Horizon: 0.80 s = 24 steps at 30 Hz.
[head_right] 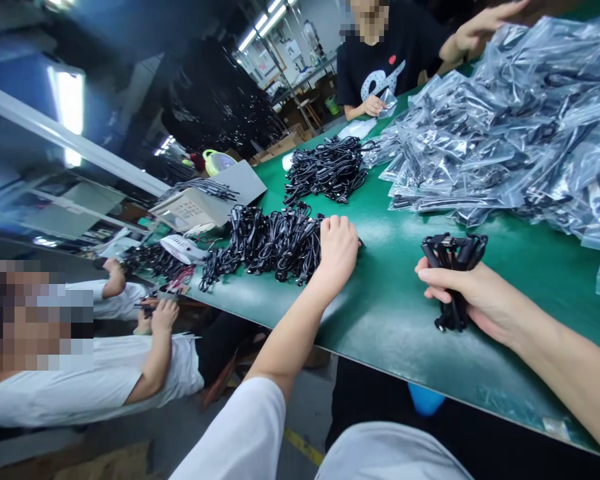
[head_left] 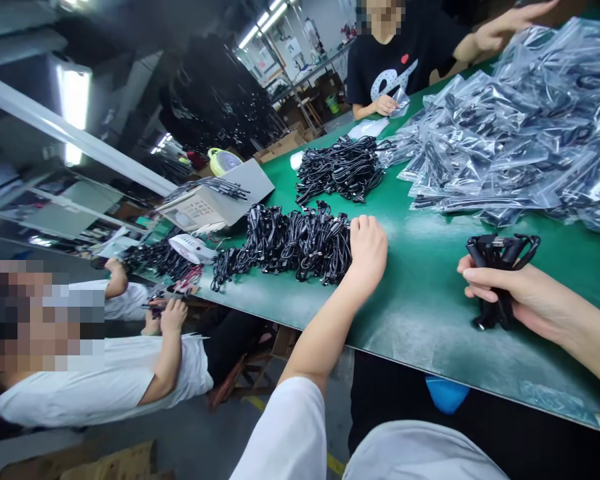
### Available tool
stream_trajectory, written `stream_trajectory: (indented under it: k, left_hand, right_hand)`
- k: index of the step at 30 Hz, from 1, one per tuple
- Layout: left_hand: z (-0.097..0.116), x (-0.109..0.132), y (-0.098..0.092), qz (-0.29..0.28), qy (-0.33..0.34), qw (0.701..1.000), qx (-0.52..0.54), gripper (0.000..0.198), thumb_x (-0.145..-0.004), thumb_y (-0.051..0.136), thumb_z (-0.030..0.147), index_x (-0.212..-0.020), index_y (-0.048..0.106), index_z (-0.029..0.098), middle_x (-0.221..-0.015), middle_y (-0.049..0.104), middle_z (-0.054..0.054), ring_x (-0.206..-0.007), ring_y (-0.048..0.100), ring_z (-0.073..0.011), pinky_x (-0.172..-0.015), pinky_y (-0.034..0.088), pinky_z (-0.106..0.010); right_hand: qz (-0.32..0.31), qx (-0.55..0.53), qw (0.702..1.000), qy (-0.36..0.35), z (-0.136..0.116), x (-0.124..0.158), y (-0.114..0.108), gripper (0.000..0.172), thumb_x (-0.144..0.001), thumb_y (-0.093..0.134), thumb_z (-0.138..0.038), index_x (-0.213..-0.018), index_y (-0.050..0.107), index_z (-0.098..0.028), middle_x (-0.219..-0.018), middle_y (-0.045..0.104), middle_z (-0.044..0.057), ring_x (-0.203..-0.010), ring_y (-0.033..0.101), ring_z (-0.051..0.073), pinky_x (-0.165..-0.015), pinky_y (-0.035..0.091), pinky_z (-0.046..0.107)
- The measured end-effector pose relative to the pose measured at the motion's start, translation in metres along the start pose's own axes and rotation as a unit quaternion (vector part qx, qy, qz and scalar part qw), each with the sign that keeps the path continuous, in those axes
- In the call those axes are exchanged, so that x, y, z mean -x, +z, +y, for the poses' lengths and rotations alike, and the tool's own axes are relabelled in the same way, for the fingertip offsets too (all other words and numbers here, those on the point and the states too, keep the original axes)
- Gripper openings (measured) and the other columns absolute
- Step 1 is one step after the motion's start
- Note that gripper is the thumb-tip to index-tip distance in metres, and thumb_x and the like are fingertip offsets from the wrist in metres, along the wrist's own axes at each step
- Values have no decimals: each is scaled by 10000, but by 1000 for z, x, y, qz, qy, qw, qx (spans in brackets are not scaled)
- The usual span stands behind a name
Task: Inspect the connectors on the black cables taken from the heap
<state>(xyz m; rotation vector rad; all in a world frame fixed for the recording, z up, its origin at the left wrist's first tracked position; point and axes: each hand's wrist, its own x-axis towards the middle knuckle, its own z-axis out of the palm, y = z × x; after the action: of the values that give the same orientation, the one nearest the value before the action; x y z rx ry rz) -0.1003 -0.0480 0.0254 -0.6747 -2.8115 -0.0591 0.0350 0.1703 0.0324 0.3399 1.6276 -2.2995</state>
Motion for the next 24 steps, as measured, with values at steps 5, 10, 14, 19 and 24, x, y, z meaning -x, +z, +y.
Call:
stream_trajectory:
  k: [5,10,14,19,24]
  left_hand:
    - [3,2,0,-4,4,1000,-8,137,-937,496,95,-938,632,104,-1008,604,-163,-1045,529,-306,-949,383,-450]
    - [7,9,-3,-18,-21,999,-39,204,-979,543,260,-1067,603,87,-1018,614,-140,-1031,565,-276,-945,420,-424]
    - [4,3,-3,-29,-37,997,-59,193,-993,506,240,-1125,609,144,-1108,621,-92,-1106,566,-237,-992,438,-426]
    - [2,7,-24,-74,-15,996,-35,182,-950,447,121,-976,627,125,-931,673,-154,-967,628,-277,-897,446,-405]
    - [-4,11,-36,-134,56,989,12,213,-901,533,303,-1078,583,195,-873,709,-93,-801,673,-275,-695,478,-336]
  right_hand:
    - [21,-17,1000,10,0,-1,1,145,-753,837,-335,-784,724,-249,-583,467,-16,-635,467,178,-844,501,362]
    - [30,6,1000,-1,-2,1,0,156,-735,856,-339,-778,728,-260,-563,444,-18,-638,453,183,-824,500,346]
    - [26,-4,1000,2,2,-4,-4,157,-793,816,-366,-819,715,-248,-593,458,-19,-634,450,170,-811,496,345]
    - [-13,-42,998,-52,10,-14,-1,240,-695,834,-332,-811,674,-194,-612,486,-56,-537,407,100,-752,502,312]
    - [-5,-84,994,-66,4,-10,1,204,-635,835,-204,-707,651,-153,-658,575,-37,-530,461,72,-654,516,251]
